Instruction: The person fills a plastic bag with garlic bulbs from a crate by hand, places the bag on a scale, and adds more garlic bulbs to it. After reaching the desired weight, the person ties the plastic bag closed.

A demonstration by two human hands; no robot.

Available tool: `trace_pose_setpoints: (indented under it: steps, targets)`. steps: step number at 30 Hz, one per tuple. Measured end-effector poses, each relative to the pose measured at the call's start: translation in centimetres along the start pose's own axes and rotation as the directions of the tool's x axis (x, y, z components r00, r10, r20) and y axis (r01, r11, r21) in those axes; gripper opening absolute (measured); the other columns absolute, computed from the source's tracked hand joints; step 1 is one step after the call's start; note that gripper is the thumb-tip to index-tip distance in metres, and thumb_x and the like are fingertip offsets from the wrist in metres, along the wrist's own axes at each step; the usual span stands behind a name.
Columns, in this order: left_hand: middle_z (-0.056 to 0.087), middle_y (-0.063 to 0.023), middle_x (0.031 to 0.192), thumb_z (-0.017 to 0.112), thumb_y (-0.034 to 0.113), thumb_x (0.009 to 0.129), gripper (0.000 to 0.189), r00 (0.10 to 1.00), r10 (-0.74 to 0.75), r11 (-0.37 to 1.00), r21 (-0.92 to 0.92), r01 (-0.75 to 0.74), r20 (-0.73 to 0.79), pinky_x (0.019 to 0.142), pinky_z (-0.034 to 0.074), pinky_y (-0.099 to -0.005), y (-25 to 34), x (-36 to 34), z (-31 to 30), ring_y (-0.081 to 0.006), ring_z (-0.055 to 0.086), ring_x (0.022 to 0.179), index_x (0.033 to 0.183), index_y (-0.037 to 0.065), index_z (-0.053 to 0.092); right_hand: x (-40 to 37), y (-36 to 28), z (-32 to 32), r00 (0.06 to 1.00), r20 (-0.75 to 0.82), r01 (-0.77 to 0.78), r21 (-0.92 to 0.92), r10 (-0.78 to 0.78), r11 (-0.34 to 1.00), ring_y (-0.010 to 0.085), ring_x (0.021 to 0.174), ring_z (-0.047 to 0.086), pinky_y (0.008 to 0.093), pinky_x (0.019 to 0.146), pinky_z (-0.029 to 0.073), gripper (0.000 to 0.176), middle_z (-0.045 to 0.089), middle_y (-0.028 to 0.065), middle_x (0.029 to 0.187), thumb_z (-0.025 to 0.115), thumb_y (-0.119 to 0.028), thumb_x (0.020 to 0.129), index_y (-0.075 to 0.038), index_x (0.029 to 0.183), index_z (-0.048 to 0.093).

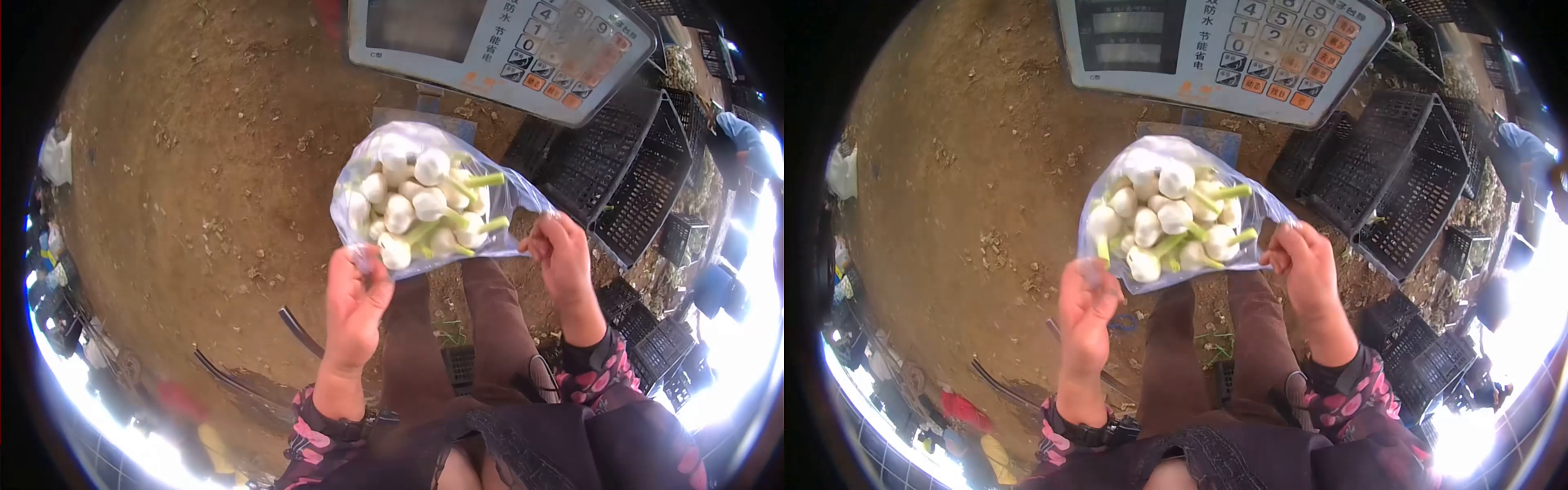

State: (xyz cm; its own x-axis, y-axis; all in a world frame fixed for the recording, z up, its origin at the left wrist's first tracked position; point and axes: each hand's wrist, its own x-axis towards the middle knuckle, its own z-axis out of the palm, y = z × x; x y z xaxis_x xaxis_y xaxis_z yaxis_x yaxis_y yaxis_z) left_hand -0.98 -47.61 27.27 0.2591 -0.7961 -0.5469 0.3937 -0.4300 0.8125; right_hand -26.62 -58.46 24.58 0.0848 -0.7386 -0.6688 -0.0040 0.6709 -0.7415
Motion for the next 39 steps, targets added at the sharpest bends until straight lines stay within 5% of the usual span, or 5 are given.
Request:
trace_pose_setpoints:
  steps: [8, 12, 24, 34, 39]
  targets:
    - [0.058, -0.006, 0.101, 0.053, 0.014, 0.095, 0.037, 0.991, 0.119, 0.99, -0.067, -0.123, -0.06, 0.097, 0.035, -0.0324, 0.4, 0.1, -0.9, -0.0147, 0.052, 0.099, 0.127, -0.001, 0.046, -2.8, -5.4, 7.3, 0.533, 0.373, 0.688, -0.713, -0.759, 0.133, 0.0301, 0.095, 0.061, 0.0387, 0.083, 0.05, 0.029, 0.06, 0.0179, 0.102, 0.067, -0.001, 0.075, 0.001, 0.104, 0.061]
    - [0.058, -0.0081, 0.104, 0.054, 0.008, 0.092, 0.037, 0.981, 0.147, 0.974, -0.152, -0.166, -0.128, 0.093, 0.039, -0.0312, -0.6, 0.4, -1.9, -0.0148, 0.053, 0.098, 0.126, -0.003, 0.044, 1.4, 0.7, 10.7, 0.913, 0.315, 0.367, -0.912, -0.26, 0.182, 0.0374, 0.094, 0.062, 0.0428, 0.08, 0.049, 0.026, 0.064, 0.0201, 0.1, 0.063, -0.01, 0.079, -0.006, 0.104, 0.061]
    - [0.056, -0.0135, 0.112, 0.054, 0.01, 0.086, 0.051, 0.974, 0.193, 0.938, -0.267, -0.22, -0.121, 0.096, 0.039, -0.0372, -0.3, 0.5, -1.7, -0.0224, 0.053, 0.103, 0.132, -0.007, 0.04, 2.5, 4.0, 10.5, 0.933, 0.346, 0.358, -0.875, -0.097, 0.325, 0.0382, 0.076, 0.064, 0.0501, 0.07, 0.049, 0.021, 0.064, 0.0191, 0.076, 0.058, -0.015, 0.081, -0.006, 0.099, 0.053]
    - [0.054, -0.0103, 0.106, 0.061, 0.021, 0.076, 0.066, 0.981, 0.171, 0.921, -0.339, -0.191, -0.09, 0.094, 0.033, -0.0351, -0.3, 0.9, -2.4, -0.0194, 0.046, 0.096, 0.133, -0.005, 0.041, 1.7, 7.7, 14.4, 0.848, 0.508, 0.487, -0.859, 0.153, 0.157, 0.0269, 0.091, 0.062, 0.0393, 0.077, 0.051, 0.032, 0.058, 0.0118, 0.091, 0.071, -0.019, 0.071, -0.005, 0.095, 0.056]
    - [0.054, -0.0107, 0.108, 0.061, 0.019, 0.076, 0.065, 0.985, 0.149, 0.906, -0.388, -0.17, -0.085, 0.093, 0.034, -0.035, -0.3, 0.4, -1.1, -0.02, 0.046, 0.097, 0.133, -0.005, 0.041, 3.8, 9.9, 14.2, 0.388, 0.913, 0.89, -0.337, -0.122, 0.308, 0.0266, 0.097, 0.059, 0.0382, 0.078, 0.05, 0.021, 0.057, 0.008, 0.092, 0.068, -0.012, 0.07, -0.006, 0.087, 0.057]
